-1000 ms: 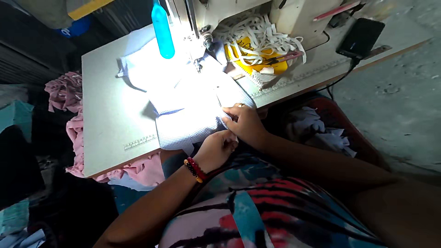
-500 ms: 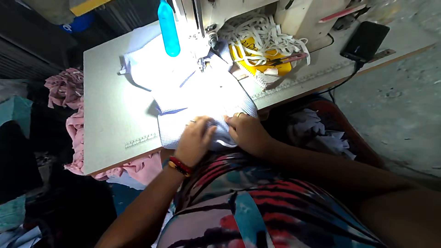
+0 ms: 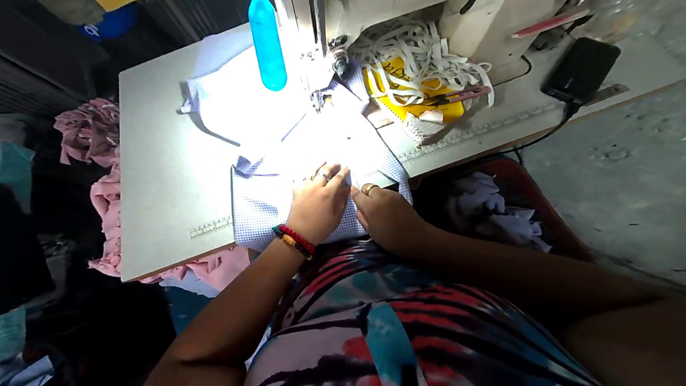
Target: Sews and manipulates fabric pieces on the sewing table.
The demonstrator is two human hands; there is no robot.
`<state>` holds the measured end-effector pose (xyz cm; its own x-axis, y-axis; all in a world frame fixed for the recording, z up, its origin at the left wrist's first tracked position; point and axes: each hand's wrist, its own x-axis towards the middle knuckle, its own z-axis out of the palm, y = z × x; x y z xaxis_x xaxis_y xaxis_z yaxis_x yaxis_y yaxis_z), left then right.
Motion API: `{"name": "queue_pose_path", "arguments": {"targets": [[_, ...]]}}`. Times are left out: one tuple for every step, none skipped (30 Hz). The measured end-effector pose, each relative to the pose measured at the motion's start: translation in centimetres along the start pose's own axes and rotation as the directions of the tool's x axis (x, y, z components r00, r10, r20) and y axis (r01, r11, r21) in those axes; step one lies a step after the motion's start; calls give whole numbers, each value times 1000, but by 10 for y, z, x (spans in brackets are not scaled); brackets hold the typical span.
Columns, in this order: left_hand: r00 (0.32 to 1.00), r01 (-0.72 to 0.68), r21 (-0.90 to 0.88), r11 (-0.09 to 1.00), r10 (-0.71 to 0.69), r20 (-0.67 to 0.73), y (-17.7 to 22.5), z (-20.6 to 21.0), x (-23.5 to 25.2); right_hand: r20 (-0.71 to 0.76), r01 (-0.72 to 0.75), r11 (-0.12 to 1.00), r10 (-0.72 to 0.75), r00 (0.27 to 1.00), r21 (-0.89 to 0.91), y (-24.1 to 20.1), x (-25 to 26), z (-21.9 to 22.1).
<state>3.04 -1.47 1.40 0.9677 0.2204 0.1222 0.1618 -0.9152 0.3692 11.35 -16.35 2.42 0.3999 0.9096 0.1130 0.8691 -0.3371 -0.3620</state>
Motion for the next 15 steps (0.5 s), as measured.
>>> {"name": "queue_pose_path", "arguments": {"targets": [[1000, -2, 7, 1000, 2, 1, -2, 0, 2, -6, 4, 1000, -4, 1000, -1, 1, 4, 0], [1000, -4, 10, 1000, 4, 5, -5, -1, 4, -12, 8, 1000, -8, 1000, -3, 3, 7, 0], [1000, -2, 3, 1000, 2, 12, -7, -2, 6, -4, 5, 1000, -5, 1000, -6, 3, 12, -1], [1000, 4, -6, 1000, -3, 17, -10, -4, 9, 7, -3, 1000, 3, 1000, -6, 3, 16, -1], [1000, 11, -12, 1000, -11, 26, -13, -4, 11, 9, -8, 1000, 8, 1000, -8, 4, 20, -1], [999, 20, -14, 1000, -19, 30, -15, -5, 14, -2, -5, 1000, 5, 1000, -10, 5, 25, 0], [999, 27, -16, 1000, -26, 34, -17, -6, 16, -20, 3, 1000, -3, 1000, -10, 7, 29, 2], [999, 36, -17, 999, -35, 38, -18, -7, 18, -21, 3, 1000, -4, 1000, -12, 8, 34, 2], [998, 44, -13, 999, -43, 39, -20, -8, 20, -11, -2, 1000, 1, 1000, -16, 8, 38, 1], [997, 53, -7, 999, -53, 48, -23, -8, 23, 16, -14, 1000, 14, 1000, -21, 8, 43, -2], [996, 62, -3, 998, -62, 62, -27, -8, 28, 56, -27, 999, 29, 998, -27, 7, 48, -5], [996, 64, -1, 998, -63, 70, -32, -9, 31, 70, -28, 999, 30, 997, -34, 8, 53, -6], [995, 64, 9, 998, -65, 82, -36, -9, 36, 74, -25, 999, 28, 997, -40, 9, 57, -6], [993, 66, 14, 998, -67, 95, -39, -10, 40, 67, -21, 999, 23, 997, -43, 9, 61, -5], [991, 69, 21, 997, -71, 111, -42, -11, 43, 77, -26, 999, 29, 997, -48, 9, 65, -6]]}}
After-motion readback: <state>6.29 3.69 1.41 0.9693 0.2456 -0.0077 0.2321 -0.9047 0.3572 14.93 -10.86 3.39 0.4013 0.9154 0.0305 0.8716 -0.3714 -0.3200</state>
